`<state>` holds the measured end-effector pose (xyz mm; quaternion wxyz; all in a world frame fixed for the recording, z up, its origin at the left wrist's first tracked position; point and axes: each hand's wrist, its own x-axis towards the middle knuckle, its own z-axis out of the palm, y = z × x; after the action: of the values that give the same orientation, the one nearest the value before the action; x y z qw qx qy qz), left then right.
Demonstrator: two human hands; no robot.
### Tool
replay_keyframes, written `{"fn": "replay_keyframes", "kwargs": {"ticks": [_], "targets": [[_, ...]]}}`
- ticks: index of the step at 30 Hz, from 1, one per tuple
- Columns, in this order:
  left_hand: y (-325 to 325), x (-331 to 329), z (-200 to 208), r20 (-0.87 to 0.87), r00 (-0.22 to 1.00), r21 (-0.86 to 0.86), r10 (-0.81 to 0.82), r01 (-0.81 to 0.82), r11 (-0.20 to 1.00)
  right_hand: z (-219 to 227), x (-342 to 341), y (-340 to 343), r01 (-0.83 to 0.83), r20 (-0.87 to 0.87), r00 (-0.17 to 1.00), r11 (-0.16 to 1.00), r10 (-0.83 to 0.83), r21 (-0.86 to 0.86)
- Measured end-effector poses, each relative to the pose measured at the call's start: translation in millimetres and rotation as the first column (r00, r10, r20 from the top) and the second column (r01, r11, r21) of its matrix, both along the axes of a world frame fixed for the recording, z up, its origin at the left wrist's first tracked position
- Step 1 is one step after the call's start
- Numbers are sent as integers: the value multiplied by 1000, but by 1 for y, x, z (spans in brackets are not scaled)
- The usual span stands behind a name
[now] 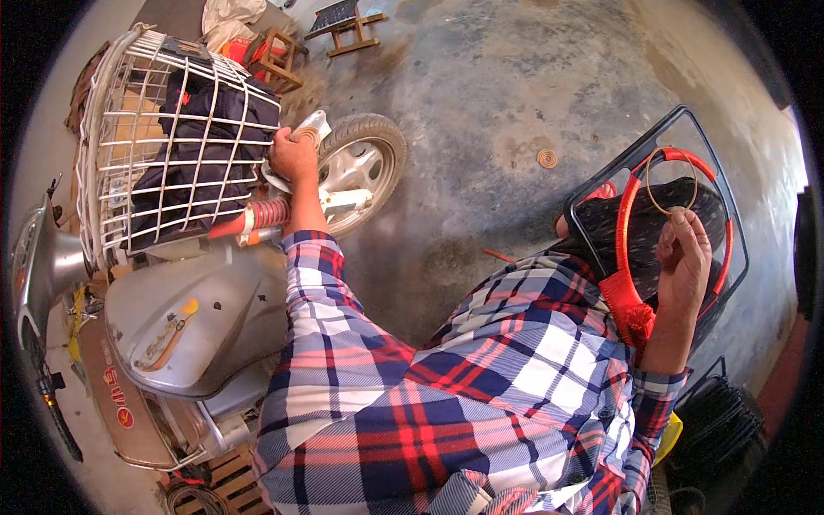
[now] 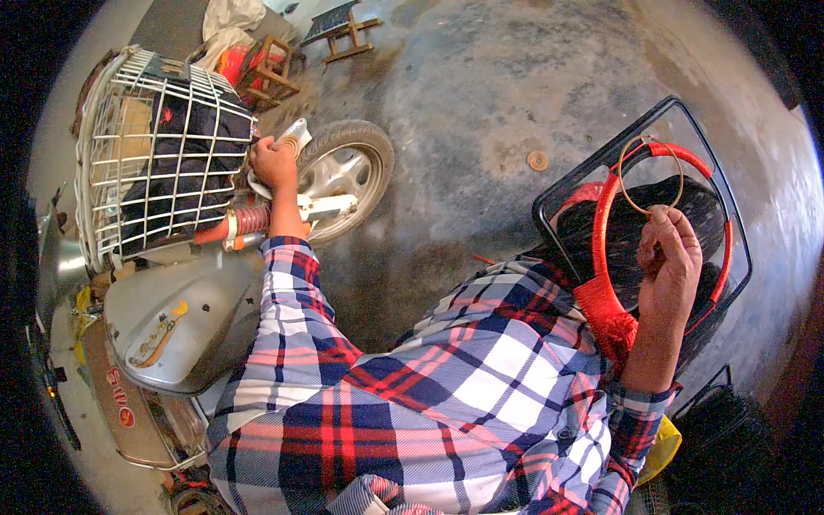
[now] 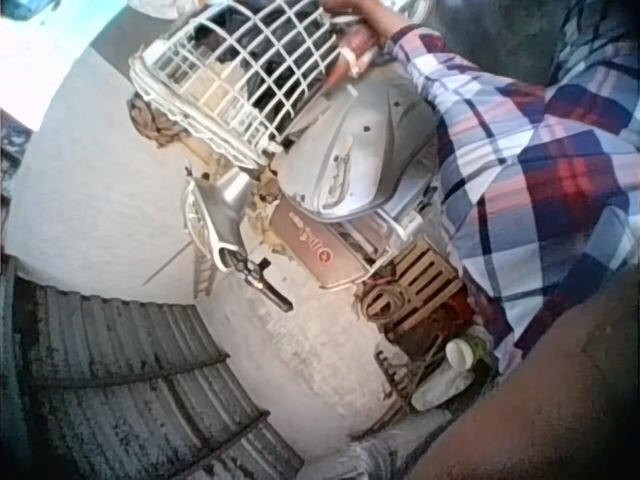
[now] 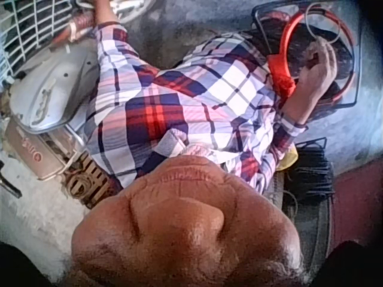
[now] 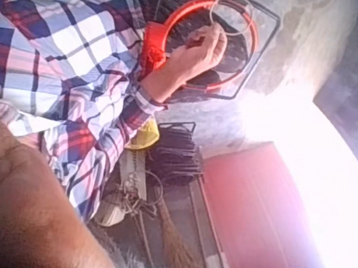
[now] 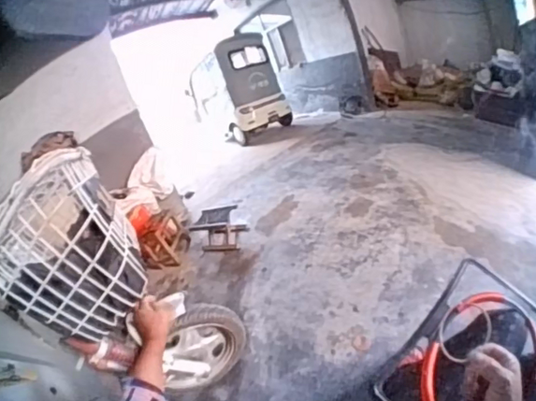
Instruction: Weaving and assembling coiled bamboo strips into a circular frame as part of furniture manufacturing.
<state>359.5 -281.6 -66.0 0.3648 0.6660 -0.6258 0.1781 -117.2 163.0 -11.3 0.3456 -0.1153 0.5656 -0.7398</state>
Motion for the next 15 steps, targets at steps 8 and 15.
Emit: {"fn": "replay_keyframes", "kwargs": {"ticks": [8,15], "targets": [[5,-12,14,-137,989,110,54,-39,993,-1,0,1,17,5,1000,1000,-17,-5],[-36,7,0,-289,942,243,169,-99,965,-2,2,0,-4,-4,1000,1000,4,0]]}}
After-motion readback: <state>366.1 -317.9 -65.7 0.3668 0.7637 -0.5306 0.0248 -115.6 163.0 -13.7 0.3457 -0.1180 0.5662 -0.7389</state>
